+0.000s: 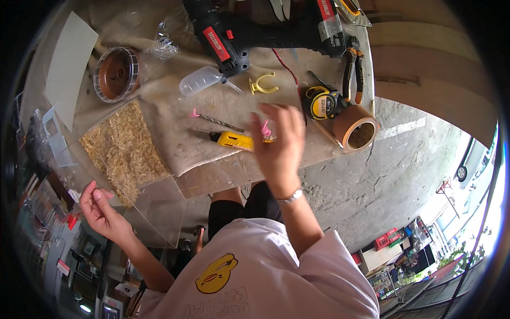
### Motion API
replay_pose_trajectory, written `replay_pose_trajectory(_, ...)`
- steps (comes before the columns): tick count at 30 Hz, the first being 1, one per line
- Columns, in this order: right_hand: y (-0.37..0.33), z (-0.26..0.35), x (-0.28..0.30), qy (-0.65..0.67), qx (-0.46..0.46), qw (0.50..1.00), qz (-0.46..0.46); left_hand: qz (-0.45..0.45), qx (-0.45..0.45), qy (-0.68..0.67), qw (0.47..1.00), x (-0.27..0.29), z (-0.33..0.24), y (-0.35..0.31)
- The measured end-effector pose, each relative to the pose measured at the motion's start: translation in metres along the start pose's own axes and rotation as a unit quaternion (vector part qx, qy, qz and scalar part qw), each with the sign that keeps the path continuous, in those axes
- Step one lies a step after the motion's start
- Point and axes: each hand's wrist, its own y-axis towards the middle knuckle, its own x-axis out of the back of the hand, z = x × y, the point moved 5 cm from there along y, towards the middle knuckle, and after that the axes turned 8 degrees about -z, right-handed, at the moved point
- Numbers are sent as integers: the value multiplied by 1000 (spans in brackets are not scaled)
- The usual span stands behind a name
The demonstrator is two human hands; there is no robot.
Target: The person uses a cordless drill to make a hole in a transparent plastic sheet, then inserts a pink plastic axle into a hamster wheel and places the wheel onto the axle. The person repeatedly tests the wheel's rotation and adjusts the axle position.
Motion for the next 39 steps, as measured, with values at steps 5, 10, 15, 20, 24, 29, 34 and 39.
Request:
replay_pose_trajectory(5,-18,-27,13,-129,8,984,122,25,-8,-8,1000,11,5,-6)
replay_pose_trajectory(10,-13,-21,3,9,13,995,97,46,4,-22,999,6,-8,-14)
replay_pose_trajectory(15,-7,35,-40,351,-95,926,98,199,74,-80,974,-32,-2,-4)
replay_pose_trajectory(20,-14,100,-110,418,-55,873,243,249,117,-122,954,-59,-1,-4)
replay_pose_trajectory(24,-20,119,-119,394,-51,883,250,280,147,-181,931,-59,11,-7)
replay_pose_trajectory(29,-32,110,-132,416,-99,869,250,292,157,-210,920,-63,14,-9)
replay_pose_trajectory(34,-29,113,-135,408,-57,886,214,290,150,-215,920,-64,14,-8)
replay_pose_trajectory(39,-36,121,-137,413,-105,878,220,268,142,-233,924,-63,24,-13)
